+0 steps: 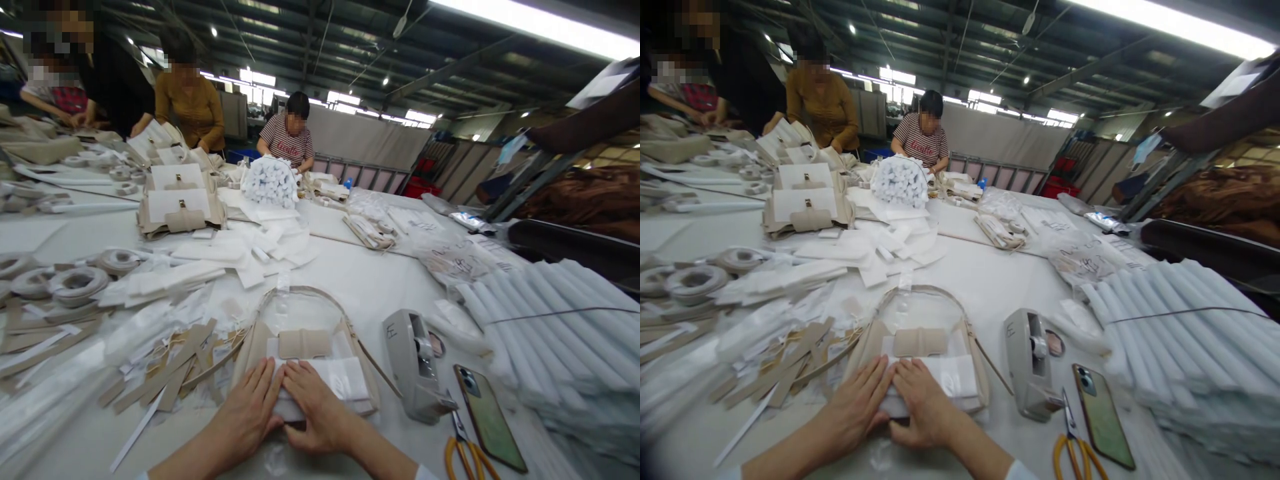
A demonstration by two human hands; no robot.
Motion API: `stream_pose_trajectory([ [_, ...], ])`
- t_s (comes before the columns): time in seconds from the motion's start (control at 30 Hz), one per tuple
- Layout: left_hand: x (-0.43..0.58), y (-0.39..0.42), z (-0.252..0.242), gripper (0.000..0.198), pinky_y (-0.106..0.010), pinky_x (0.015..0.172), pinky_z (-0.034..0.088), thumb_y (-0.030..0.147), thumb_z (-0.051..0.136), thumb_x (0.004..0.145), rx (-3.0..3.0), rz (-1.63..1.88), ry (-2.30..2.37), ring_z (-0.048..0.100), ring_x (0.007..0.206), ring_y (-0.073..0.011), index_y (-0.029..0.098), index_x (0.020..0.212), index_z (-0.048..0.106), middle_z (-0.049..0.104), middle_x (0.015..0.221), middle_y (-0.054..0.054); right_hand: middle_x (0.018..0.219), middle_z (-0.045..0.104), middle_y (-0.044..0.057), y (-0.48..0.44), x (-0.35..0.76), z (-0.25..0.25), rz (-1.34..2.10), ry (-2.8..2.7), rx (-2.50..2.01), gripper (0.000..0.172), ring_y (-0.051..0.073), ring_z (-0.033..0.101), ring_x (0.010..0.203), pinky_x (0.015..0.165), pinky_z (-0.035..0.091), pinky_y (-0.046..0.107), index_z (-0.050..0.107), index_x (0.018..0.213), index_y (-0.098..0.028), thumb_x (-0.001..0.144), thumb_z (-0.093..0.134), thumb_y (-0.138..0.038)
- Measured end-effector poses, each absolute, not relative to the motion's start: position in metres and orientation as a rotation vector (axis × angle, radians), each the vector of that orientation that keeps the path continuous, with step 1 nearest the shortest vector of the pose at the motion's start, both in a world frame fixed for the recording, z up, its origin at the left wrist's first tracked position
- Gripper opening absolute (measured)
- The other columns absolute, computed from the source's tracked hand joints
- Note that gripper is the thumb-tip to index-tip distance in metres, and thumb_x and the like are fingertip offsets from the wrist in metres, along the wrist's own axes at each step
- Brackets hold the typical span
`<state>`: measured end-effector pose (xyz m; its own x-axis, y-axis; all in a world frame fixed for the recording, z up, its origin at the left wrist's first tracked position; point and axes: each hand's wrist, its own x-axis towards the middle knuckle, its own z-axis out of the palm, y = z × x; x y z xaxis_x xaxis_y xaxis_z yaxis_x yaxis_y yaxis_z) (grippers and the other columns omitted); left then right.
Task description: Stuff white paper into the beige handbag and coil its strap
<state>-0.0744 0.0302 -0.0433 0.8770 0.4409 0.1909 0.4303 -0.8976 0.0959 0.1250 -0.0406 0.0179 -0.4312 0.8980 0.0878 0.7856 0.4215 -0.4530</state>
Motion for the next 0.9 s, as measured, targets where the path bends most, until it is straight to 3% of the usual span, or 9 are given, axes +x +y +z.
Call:
stream_pose_trajectory([
  [0.1, -0.076, 0.030, -0.045, 0.062, -0.048, 0.109, 0.036, 0.045, 0.047, 0.092, 2.993, 0.346, 0.693, 0.028, 0.138, -0.0341, 0.014, 0.144, 0.032, 0.031, 0.149, -0.020, 0.134, 0.053, 0.017, -0.038, 0.129, 0.024, 0.550, -2.273, -1.447, 0.063, 0.026, 0.043, 0.129, 0.112, 0.028, 0.045, 0.047, 0.132, -0.012, 0.078, 0.062, -0.042],
  [0.27, -0.075, 0.030, -0.042, 0.059, -0.052, 0.107, 0.038, 0.041, 0.053, 0.090, 2.965, 0.311, 0.708, 0.030, 0.137, -0.0354, 0.016, 0.142, 0.036, 0.034, 0.148, -0.020, 0.133, 0.053, 0.018, -0.030, 0.142, 0.027, 0.442, -2.301, -1.637, 0.070, 0.031, 0.047, 0.124, 0.105, 0.037, 0.048, 0.056, 0.124, -0.015, 0.072, 0.069, -0.060],
  [0.53, -0.074, 0.032, -0.031, 0.058, -0.054, 0.106, 0.039, 0.040, 0.051, 0.091, 2.969, 0.333, 0.666, 0.031, 0.137, -0.0357, 0.018, 0.142, 0.035, 0.032, 0.150, -0.016, 0.121, 0.064, 0.011, -0.022, 0.147, 0.024, 0.427, -2.161, -1.675, 0.039, 0.025, 0.058, 0.112, 0.097, 0.046, 0.041, 0.065, 0.114, -0.019, 0.078, 0.071, -0.033],
  [0.67, -0.075, 0.031, -0.026, 0.060, -0.059, 0.104, 0.038, 0.035, 0.055, 0.089, 2.979, 0.334, 0.635, 0.031, 0.136, -0.0389, 0.024, 0.144, 0.032, 0.032, 0.150, -0.015, 0.118, 0.066, 0.011, -0.022, 0.143, 0.019, 0.401, -2.122, -1.677, 0.036, 0.026, 0.059, 0.109, 0.097, 0.045, 0.044, 0.066, 0.110, -0.019, 0.077, 0.073, -0.031],
  [0.9, -0.077, 0.034, -0.029, 0.061, -0.053, 0.105, 0.039, 0.042, 0.054, 0.089, 2.919, 0.341, 0.637, 0.031, 0.136, -0.0380, 0.023, 0.144, 0.032, 0.034, 0.149, -0.017, 0.119, 0.065, 0.010, -0.022, 0.142, 0.015, 0.371, -2.158, -1.675, 0.034, 0.026, 0.059, 0.111, 0.096, 0.046, 0.045, 0.066, 0.111, -0.021, 0.079, 0.071, -0.029],
])
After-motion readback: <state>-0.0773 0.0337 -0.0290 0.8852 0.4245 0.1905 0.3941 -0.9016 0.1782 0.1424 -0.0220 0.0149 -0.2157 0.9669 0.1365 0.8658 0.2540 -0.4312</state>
